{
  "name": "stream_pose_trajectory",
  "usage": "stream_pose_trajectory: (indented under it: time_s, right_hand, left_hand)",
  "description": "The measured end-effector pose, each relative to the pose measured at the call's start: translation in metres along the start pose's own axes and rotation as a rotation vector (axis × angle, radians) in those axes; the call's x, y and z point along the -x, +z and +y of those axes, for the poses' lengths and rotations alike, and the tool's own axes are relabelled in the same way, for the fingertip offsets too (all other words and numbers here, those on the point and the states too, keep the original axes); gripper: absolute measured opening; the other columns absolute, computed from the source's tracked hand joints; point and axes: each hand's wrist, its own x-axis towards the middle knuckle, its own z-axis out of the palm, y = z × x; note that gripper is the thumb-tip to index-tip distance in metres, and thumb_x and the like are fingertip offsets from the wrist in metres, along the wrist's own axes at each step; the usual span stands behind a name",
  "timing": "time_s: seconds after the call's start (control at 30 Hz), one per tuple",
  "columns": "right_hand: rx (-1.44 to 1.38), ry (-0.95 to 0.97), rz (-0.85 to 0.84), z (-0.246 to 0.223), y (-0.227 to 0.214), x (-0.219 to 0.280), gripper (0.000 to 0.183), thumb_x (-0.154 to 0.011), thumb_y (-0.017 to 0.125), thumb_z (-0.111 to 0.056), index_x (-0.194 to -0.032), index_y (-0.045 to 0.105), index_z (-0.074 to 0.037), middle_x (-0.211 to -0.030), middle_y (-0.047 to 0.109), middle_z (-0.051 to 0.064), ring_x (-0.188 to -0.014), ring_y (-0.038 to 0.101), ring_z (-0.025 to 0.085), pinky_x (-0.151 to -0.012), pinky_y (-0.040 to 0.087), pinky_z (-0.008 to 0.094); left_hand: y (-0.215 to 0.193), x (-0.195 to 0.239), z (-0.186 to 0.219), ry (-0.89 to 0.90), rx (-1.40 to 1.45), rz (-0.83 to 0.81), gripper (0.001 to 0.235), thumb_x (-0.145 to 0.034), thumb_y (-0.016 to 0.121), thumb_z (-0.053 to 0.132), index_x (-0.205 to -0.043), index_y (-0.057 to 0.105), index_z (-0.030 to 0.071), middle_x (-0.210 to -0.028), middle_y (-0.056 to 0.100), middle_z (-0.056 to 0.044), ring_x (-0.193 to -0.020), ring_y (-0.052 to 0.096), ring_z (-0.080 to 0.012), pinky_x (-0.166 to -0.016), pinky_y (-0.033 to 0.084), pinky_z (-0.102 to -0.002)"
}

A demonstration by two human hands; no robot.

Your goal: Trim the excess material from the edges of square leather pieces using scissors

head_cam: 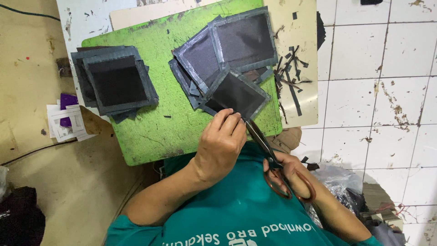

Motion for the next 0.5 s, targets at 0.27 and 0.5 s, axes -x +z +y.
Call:
stream_pose_trajectory:
  time_s: [0.27,0.5]
  right_hand:
    - [-0.203,0.09,-0.036,0.023,-0.014,0.008,0.095,-0.094,0.034,-0.081,-0.105,0.058,0.01,-0.052,0.05,0.009,-0.031,0.051,0.017,-0.024,0.044,0.031]
    - [-0.423,0.066,0.023,0.05,-0.012,0.009,0.1,-0.092,0.029,-0.087,-0.116,0.051,0.007,-0.053,0.044,0.009,-0.029,0.045,0.016,-0.021,0.041,0.03]
  left_hand:
    - [0.008,0.003,0.004,-0.021,-0.018,0.022,0.008,-0.085,0.075,-0.001,-0.093,0.073,-0.001,-0.091,0.068,-0.016,-0.097,0.072,-0.0322,-0.079,0.063,-0.035]
    - [0.023,0.009,0.003,-0.037,0.033,0.073,0.003,-0.084,0.074,-0.005,-0.084,0.073,-0.002,-0.082,0.065,-0.014,-0.088,0.072,-0.0289,-0.083,0.064,-0.034]
